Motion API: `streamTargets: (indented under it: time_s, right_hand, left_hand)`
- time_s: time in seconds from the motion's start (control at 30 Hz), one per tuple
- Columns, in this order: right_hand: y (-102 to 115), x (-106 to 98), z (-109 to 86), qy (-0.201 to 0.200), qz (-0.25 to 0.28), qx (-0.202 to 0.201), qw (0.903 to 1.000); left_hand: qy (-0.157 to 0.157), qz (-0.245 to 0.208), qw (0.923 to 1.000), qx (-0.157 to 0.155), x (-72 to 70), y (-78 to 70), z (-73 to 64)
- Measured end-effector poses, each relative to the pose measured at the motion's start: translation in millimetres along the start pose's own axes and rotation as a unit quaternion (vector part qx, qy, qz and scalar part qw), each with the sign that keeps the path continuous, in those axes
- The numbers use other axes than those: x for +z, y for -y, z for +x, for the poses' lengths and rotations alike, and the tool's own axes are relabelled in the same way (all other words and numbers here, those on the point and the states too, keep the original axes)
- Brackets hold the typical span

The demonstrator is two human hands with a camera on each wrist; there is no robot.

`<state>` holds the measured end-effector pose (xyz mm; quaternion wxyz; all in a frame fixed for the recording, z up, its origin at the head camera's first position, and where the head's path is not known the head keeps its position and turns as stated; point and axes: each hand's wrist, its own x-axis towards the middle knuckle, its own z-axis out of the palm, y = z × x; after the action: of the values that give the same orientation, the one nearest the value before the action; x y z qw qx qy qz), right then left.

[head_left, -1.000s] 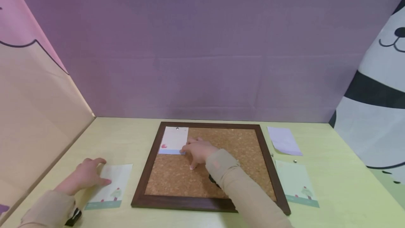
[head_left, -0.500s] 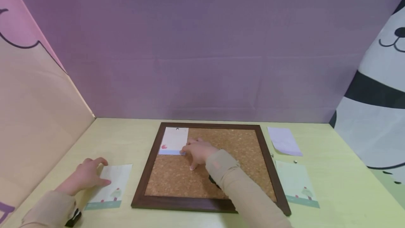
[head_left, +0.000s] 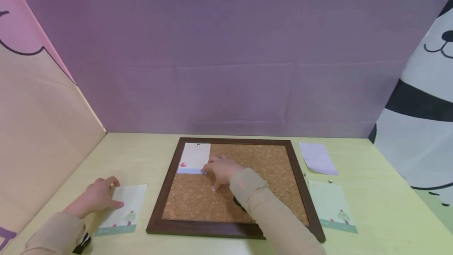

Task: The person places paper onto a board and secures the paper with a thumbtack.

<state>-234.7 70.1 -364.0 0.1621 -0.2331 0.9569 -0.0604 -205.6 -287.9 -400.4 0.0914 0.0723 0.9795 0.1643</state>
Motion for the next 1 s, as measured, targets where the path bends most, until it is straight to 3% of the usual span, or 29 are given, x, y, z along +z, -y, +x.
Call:
streamTargets:
  time_s: [0.17,0.37,1.0]
  right_hand:
    - [0,1,1.1,-0.002,0.002,0.001,1.0000]
    - [0,1,1.9,-0.004,-0.001,-0.002,1.0000]
    - [1,0,-1.0,-0.004,0.007,0.004,1.0000]
  left_hand:
    - [0.010,-0.029,0.9995,0.011,-1.0,-1.2,1.0]
    - [0.022,-0.051,0.9985,0.000,-2.5,-6.6,1.4]
    - [0.022,-0.015,0.9996,-0.013,-2.6,-7.1,4.5]
